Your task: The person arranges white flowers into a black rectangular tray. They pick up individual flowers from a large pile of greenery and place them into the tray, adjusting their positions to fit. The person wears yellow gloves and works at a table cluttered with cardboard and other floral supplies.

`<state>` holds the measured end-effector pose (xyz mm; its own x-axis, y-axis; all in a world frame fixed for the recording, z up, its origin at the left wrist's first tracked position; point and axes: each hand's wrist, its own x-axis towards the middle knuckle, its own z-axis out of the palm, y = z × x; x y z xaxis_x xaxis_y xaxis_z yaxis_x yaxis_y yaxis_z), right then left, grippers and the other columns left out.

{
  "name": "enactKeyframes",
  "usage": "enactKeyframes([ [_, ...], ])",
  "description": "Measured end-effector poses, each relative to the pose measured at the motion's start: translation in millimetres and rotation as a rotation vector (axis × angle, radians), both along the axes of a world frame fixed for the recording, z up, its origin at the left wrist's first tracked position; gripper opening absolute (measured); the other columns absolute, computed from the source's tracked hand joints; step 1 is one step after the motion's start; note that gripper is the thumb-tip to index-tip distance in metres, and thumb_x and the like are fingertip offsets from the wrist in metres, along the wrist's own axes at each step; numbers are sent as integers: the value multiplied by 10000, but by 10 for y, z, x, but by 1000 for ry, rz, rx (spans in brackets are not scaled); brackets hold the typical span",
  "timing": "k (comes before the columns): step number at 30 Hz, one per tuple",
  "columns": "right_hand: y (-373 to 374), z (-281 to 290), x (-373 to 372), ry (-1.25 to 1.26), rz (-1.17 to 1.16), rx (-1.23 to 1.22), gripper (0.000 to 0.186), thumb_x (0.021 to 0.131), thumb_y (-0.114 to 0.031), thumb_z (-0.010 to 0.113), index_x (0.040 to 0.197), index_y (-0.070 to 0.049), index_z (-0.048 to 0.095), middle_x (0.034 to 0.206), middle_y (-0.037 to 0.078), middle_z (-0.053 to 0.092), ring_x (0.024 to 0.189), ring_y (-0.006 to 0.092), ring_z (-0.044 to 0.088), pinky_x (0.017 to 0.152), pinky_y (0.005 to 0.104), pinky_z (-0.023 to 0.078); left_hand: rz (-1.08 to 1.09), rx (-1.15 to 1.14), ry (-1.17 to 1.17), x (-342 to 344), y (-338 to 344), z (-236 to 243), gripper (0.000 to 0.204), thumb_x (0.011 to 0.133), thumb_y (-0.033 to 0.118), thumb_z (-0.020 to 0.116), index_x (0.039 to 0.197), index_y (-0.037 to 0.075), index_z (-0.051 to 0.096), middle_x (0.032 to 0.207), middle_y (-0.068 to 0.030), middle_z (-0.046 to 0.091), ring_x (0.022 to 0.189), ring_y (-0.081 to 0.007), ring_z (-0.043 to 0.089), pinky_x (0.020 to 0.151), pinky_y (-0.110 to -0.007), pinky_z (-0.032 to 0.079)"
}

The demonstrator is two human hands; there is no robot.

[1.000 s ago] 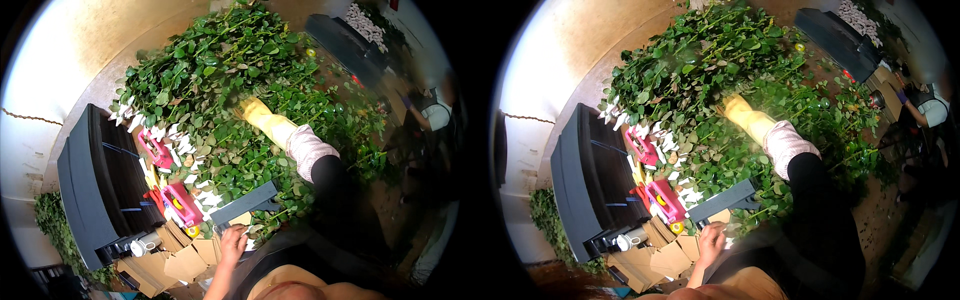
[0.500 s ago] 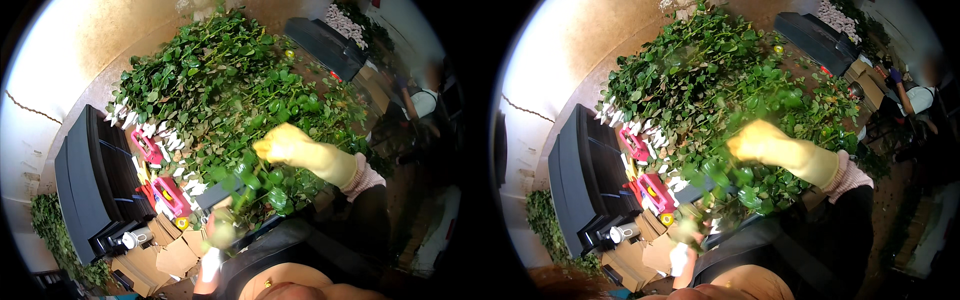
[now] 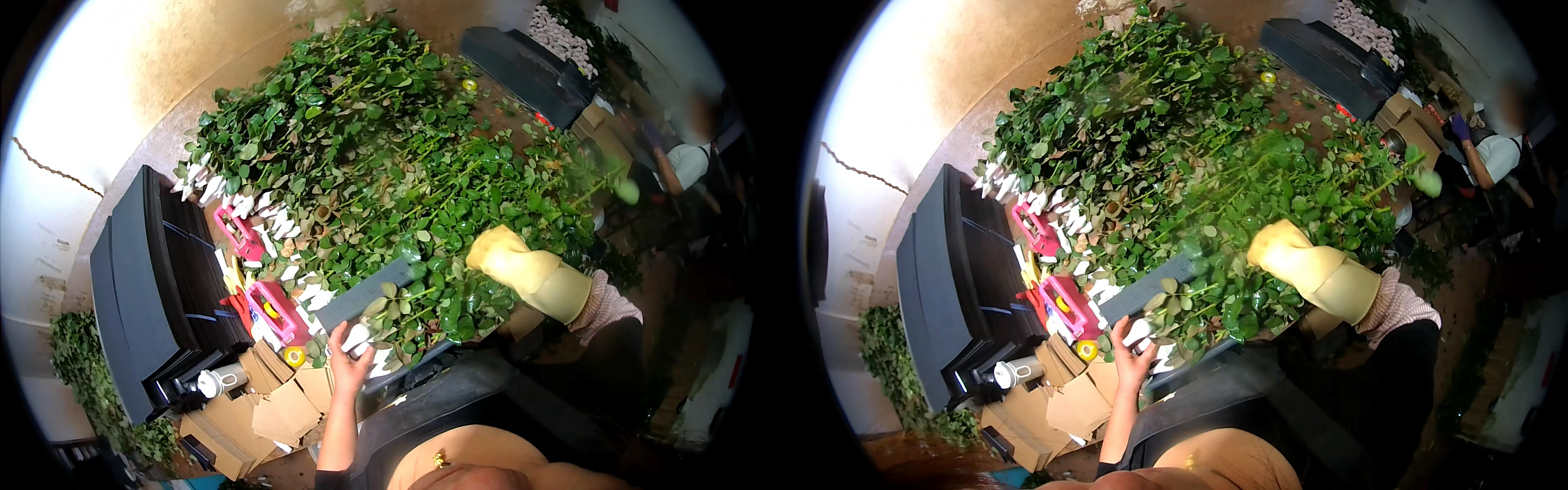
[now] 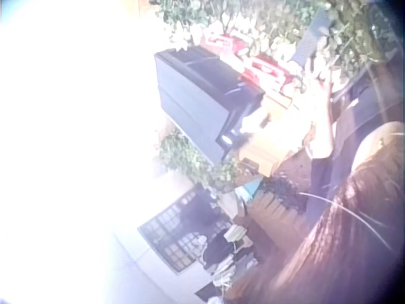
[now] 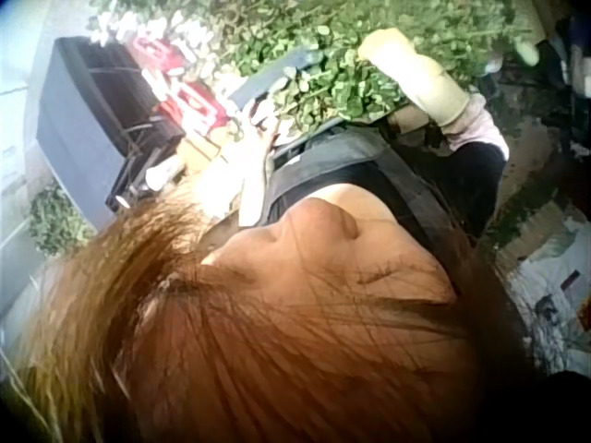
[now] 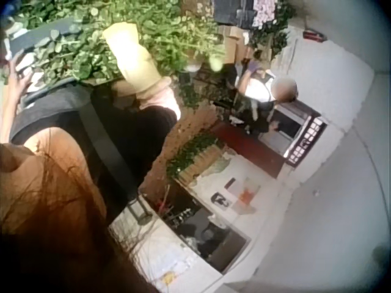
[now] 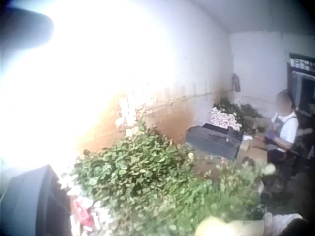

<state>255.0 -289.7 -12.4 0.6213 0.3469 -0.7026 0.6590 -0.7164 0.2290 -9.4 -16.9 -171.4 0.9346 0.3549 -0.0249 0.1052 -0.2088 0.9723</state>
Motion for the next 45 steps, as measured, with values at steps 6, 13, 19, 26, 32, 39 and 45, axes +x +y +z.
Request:
enactKeyframes([
  [6,-199,-550,-78,49,-6,72,230,874,-170,627,1040,-149,784,1084,101,755,1005,279,725,835,418,582,-136,158,88,129,-40,333,486,837,35,760,1308,83,653,1341,-144,535,1166,-264,613,968,-356,529],
  [13,-13,225,695,526,-66,358,368,949,-253,610,1300,-150,643,1244,119,695,1119,328,662,932,433,546,-102,152,163,55,-47,314,525,844,69,752,1345,148,617,1367,-150,466,1170,-297,606,915,-369,578],
  [19,1874,-491,1933,-16,-230,531,427,1085,-187,429,1508,-190,488,1515,95,518,1326,276,566,1156,399,447,-129,109,177,64,-11,357,511,852,93,751,1344,122,617,1412,-165,507,1234,-316,576,955,-386,558],
  [26,2308,-1426,2369,93,-942,1124,322,976,-162,593,1288,-115,657,1410,32,616,1260,162,593,1154,299,411,-100,63,203,88,-51,340,509,839,105,768,1328,125,629,1403,-163,529,1242,-310,574,959,-389,550],
  [32,1750,-944,1750,1,432,1475,289,891,11,597,1150,-64,701,1394,59,636,1109,240,677,782,325,578,-120,71,169,97,-33,297,505,832,47,743,1316,110,613,1397,-142,514,1240,-264,556,957,-352,516],
  [39,772,276,599,-243,684,941,133,788,-38,647,916,-69,665,1088,43,672,836,261,662,707,389,559,-86,57,175,78,-42,266,574,847,70,751,1380,45,540,1350,-159,534,1226,-254,566,976,-354,522],
  [45,-448,-173,30,-118,350,945,214,837,-11,640,1019,-82,728,1047,121,728,914,313,700,708,400,565,-77,119,11,5,8,-156,633,860,105,770,1402,-28,471,1325,-105,534,1176,-209,570,1013,-346,474],
])
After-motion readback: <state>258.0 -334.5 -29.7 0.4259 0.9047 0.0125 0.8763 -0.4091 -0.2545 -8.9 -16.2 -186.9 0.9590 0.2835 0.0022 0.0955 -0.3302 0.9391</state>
